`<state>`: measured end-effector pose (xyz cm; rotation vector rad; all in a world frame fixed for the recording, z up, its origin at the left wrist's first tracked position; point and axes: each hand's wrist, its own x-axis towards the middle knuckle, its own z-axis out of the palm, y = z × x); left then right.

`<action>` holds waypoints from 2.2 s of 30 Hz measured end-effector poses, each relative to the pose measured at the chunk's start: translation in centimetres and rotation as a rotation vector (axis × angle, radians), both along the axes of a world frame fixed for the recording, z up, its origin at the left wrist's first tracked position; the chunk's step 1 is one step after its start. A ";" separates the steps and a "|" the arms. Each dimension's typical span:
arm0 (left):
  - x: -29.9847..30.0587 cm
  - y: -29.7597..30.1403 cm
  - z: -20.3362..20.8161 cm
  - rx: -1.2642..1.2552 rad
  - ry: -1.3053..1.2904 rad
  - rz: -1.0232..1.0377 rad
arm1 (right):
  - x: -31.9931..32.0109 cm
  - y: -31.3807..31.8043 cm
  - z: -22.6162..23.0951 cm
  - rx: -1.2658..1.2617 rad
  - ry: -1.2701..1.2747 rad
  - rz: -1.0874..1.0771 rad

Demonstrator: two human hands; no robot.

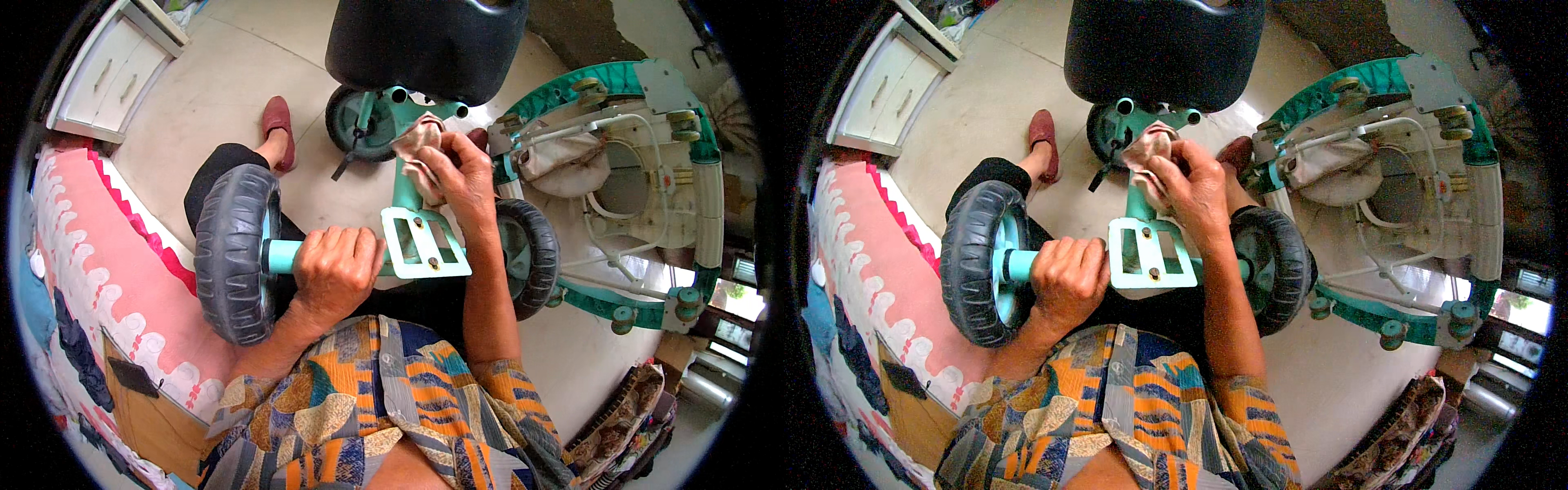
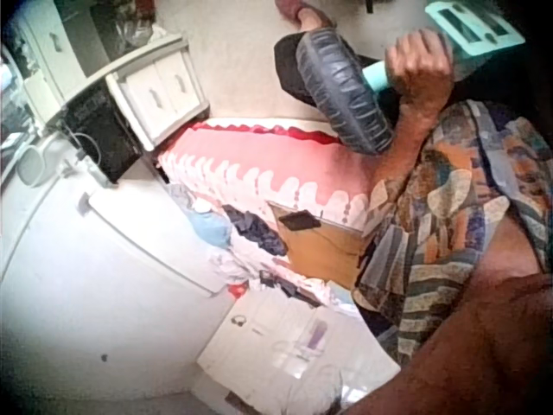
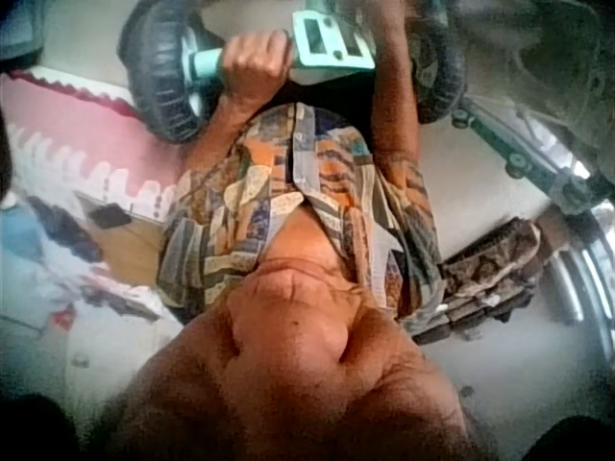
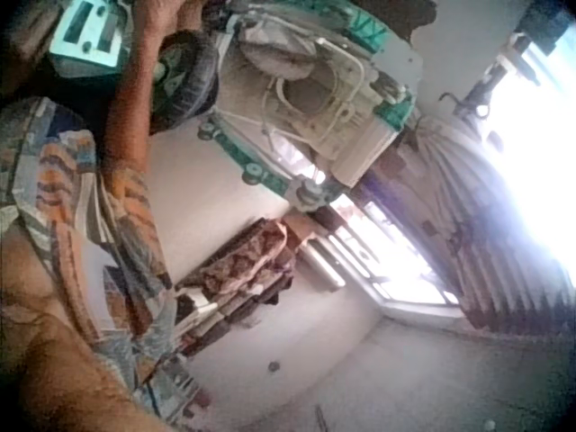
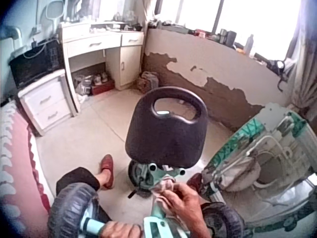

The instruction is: The person sits on the floor and wipes a child's tricycle with a cloth. They clean the seat, frame, and wheels, turning the tricycle to reach different parts.

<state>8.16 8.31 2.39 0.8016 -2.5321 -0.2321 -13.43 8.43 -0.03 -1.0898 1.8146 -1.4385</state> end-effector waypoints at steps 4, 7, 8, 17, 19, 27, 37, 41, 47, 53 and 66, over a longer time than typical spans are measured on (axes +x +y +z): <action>0.2 0.0 0.0 -0.001 -0.030 0.011 | 0.3 0.4 0.3 0.002 -0.021 0.080; 0.0 0.0 0.0 -0.001 -0.001 0.004 | -0.2 2.0 0.6 0.040 -0.090 0.177; -0.1 0.0 0.0 -0.001 0.002 0.003 | -0.2 2.5 0.5 0.049 -0.081 0.200; -0.1 -0.1 0.0 -0.017 -0.001 0.005 | -0.5 5.7 4.2 0.068 0.032 0.304; -0.1 0.0 0.0 -0.004 -0.009 0.006 | 0.3 5.1 6.6 -0.044 0.040 0.471; -0.2 0.0 -0.1 -0.022 0.013 0.013 | 0.4 2.0 2.7 0.026 0.321 0.341; -0.1 0.0 -0.2 -0.013 0.012 0.005 | 0.7 0.9 2.6 -0.011 0.424 0.187; 0.0 0.1 -0.1 -0.006 0.002 0.010 | 1.2 2.2 3.0 0.034 0.507 0.309; 0.0 0.0 -0.3 -0.069 -0.020 0.022 | 1.8 0.9 3.9 0.013 0.684 0.332; -0.2 -0.1 0.0 -0.077 -0.031 0.007 | 0.6 -1.5 2.5 -0.006 0.676 0.173; 0.0 0.1 -0.3 -0.012 0.022 0.012 | 0.4 1.9 0.1 0.057 -0.382 0.122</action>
